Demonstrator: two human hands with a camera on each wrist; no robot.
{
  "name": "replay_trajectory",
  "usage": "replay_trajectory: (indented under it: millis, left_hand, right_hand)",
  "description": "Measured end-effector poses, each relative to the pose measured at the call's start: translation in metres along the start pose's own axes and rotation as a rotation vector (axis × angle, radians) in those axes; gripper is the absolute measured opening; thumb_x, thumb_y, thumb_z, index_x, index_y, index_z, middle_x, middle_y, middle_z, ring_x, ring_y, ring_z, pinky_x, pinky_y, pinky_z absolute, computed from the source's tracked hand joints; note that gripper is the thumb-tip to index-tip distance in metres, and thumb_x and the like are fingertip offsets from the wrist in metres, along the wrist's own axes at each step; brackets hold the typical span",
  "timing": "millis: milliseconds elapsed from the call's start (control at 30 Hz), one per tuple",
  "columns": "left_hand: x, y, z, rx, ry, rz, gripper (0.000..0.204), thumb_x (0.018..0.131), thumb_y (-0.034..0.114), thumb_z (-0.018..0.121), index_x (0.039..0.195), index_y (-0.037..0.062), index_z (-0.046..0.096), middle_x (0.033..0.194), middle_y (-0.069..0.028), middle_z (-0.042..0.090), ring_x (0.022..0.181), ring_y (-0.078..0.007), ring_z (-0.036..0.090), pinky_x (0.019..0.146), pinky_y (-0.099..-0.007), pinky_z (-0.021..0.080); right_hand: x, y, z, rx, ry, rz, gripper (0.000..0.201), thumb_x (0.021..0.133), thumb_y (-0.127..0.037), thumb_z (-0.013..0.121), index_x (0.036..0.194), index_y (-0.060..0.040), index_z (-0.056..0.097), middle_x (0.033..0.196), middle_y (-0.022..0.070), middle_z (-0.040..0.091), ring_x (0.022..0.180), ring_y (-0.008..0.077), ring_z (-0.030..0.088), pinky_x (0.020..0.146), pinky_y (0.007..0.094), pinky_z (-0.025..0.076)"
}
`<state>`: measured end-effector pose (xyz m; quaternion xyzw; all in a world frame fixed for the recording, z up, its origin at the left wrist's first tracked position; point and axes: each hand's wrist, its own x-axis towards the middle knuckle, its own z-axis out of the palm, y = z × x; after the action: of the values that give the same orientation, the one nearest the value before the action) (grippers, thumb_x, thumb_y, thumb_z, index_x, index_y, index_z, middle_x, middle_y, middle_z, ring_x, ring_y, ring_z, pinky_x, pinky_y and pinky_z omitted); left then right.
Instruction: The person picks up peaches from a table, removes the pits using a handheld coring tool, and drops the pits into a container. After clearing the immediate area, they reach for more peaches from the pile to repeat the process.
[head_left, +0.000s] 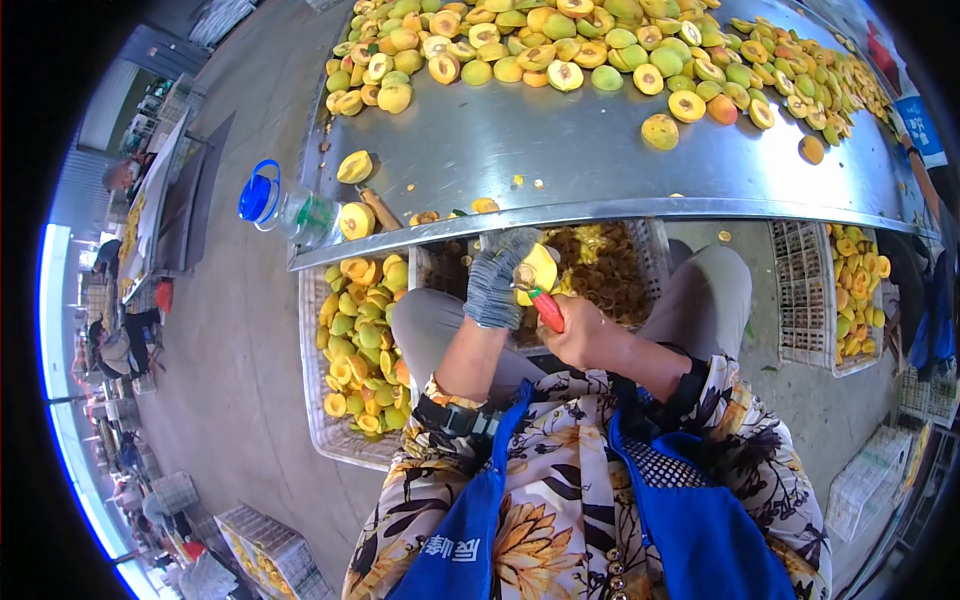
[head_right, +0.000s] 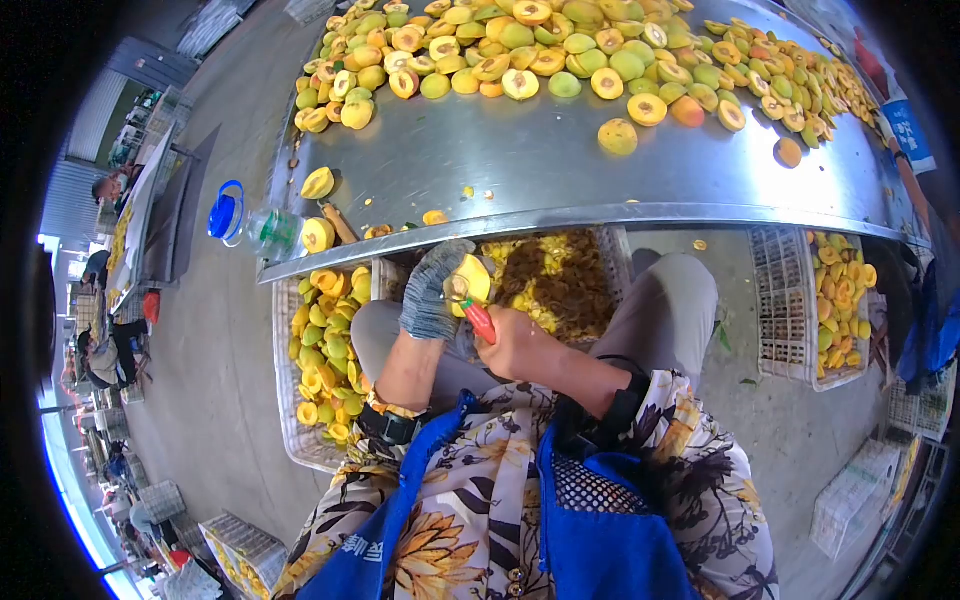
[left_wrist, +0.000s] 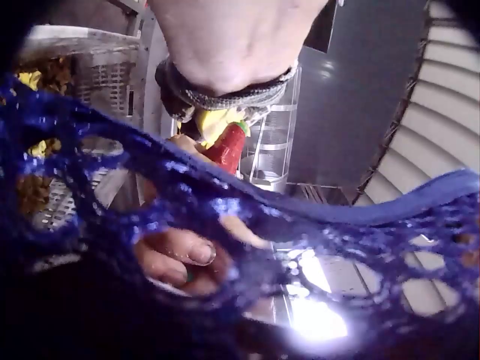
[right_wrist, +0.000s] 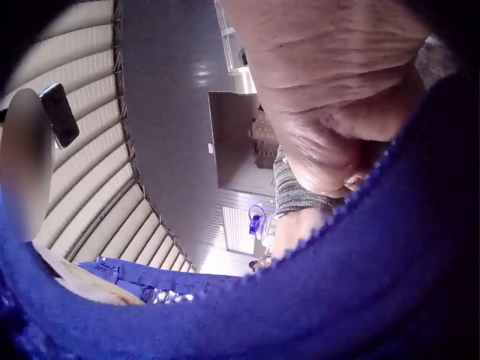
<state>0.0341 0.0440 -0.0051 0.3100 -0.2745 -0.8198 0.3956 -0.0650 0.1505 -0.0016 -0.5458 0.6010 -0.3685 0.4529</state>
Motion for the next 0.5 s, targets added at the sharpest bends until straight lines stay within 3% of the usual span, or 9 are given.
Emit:
replay_trajectory:
  millis: [33, 100, 133, 200, 233, 367, 400, 433, 500]
  left_hand:
    - [0.002, -0.001, -0.003, -0.016, -0.037, -0.040, 0.017, 0.078, 0.013, 0.058, 0.090, 0.0003, 0.057, 0.081, -0.0121, 0.060, 0.067, -0.0215, 0.060, 0.060, -0.0299, 0.051]
    - [0.001, 0.001, -0.003, -0.033, -0.071, -0.079, 0.019, 0.080, 0.015, 0.055, 0.090, -0.0005, 0.057, 0.082, -0.0145, 0.061, 0.070, -0.0233, 0.060, 0.062, -0.0307, 0.051]
    - [-0.002, 0.004, 0.000, -0.080, -0.089, -0.103, 0.017, 0.078, 0.012, 0.057, 0.091, 0.0003, 0.057, 0.082, -0.0123, 0.060, 0.068, -0.0216, 0.060, 0.061, -0.0303, 0.051]
    - [0.001, 0.002, -0.005, -0.126, -0.097, -0.122, 0.017, 0.077, 0.010, 0.059, 0.092, 0.0011, 0.056, 0.081, -0.0101, 0.059, 0.067, -0.0200, 0.060, 0.060, -0.0300, 0.051]
    - [0.008, -0.001, -0.009, -0.085, -0.073, -0.067, 0.016, 0.079, 0.011, 0.057, 0.092, 0.0013, 0.056, 0.081, -0.0097, 0.059, 0.068, -0.0187, 0.059, 0.061, -0.0290, 0.051]
    - [0.011, -0.002, -0.001, 0.053, 0.022, 0.063, 0.018, 0.083, 0.016, 0.052, 0.092, 0.0013, 0.056, 0.080, -0.0084, 0.059, 0.069, -0.0158, 0.058, 0.062, -0.0260, 0.049]
    - [0.012, -0.004, 0.001, 0.071, 0.120, 0.121, 0.025, 0.086, 0.024, 0.049, 0.091, 0.0009, 0.056, 0.080, -0.0087, 0.059, 0.069, -0.0168, 0.058, 0.062, -0.0266, 0.049]
    - [0.013, 0.000, -0.002, 0.074, 0.129, 0.130, 0.025, 0.086, 0.024, 0.049, 0.091, 0.0009, 0.056, 0.080, -0.0087, 0.059, 0.069, -0.0168, 0.058, 0.062, -0.0266, 0.049]
    - [0.014, 0.009, -0.014, -0.080, 0.203, 0.101, 0.031, 0.087, 0.030, 0.045, 0.090, 0.0010, 0.055, 0.080, -0.0090, 0.059, 0.070, -0.0182, 0.058, 0.063, -0.0277, 0.049]
  right_hand:
    - [0.000, -0.009, -0.003, 0.003, -0.002, 0.000, 0.013, 0.075, -0.010, 0.056, 0.081, -0.0007, 0.049, 0.057, 0.0083, 0.048, 0.048, 0.0183, 0.050, 0.046, 0.0311, 0.040]
    - [0.000, -0.033, -0.014, 0.395, -0.296, 0.441, 0.008, 0.079, -0.008, 0.053, 0.085, -0.0048, 0.049, 0.054, 0.0012, 0.042, 0.037, 0.0095, 0.040, 0.035, 0.0270, 0.035]
    - [0.001, -0.032, -0.014, 0.396, -0.301, 0.440, 0.008, 0.079, -0.008, 0.053, 0.085, -0.0048, 0.049, 0.054, 0.0012, 0.042, 0.037, 0.0095, 0.040, 0.035, 0.0270, 0.035]
    - [0.002, -0.030, -0.013, 0.957, -0.552, 0.592, 0.007, 0.083, -0.008, 0.049, 0.089, -0.0075, 0.047, 0.052, -0.0023, 0.037, 0.032, 0.0043, 0.031, 0.029, 0.0215, 0.027]
    - [0.003, -0.027, -0.010, 0.957, -0.560, 0.593, 0.007, 0.083, -0.008, 0.049, 0.089, -0.0075, 0.047, 0.052, -0.0023, 0.037, 0.032, 0.0043, 0.031, 0.029, 0.0215, 0.027]
    - [0.004, -0.016, -0.005, 1.386, -0.639, 0.493, 0.011, 0.084, -0.012, 0.048, 0.093, -0.0072, 0.048, 0.051, -0.0034, 0.034, 0.032, 0.0036, 0.027, 0.030, 0.0199, 0.023]
    - [0.003, -0.013, -0.007, 1.483, -0.622, 0.438, 0.009, 0.083, -0.011, 0.047, 0.092, -0.0072, 0.048, 0.051, -0.0025, 0.036, 0.032, 0.0034, 0.028, 0.030, 0.0192, 0.024]
    - [0.001, -0.015, -0.014, 1.483, -0.636, 0.439, 0.009, 0.083, -0.011, 0.047, 0.092, -0.0072, 0.048, 0.051, -0.0025, 0.036, 0.032, 0.0034, 0.028, 0.030, 0.0192, 0.024]
    - [-0.002, -0.023, -0.035, 1.271, -0.598, 0.254, 0.011, 0.080, -0.008, 0.049, 0.090, -0.0075, 0.050, 0.050, -0.0031, 0.036, 0.032, 0.0022, 0.028, 0.030, 0.0183, 0.023]
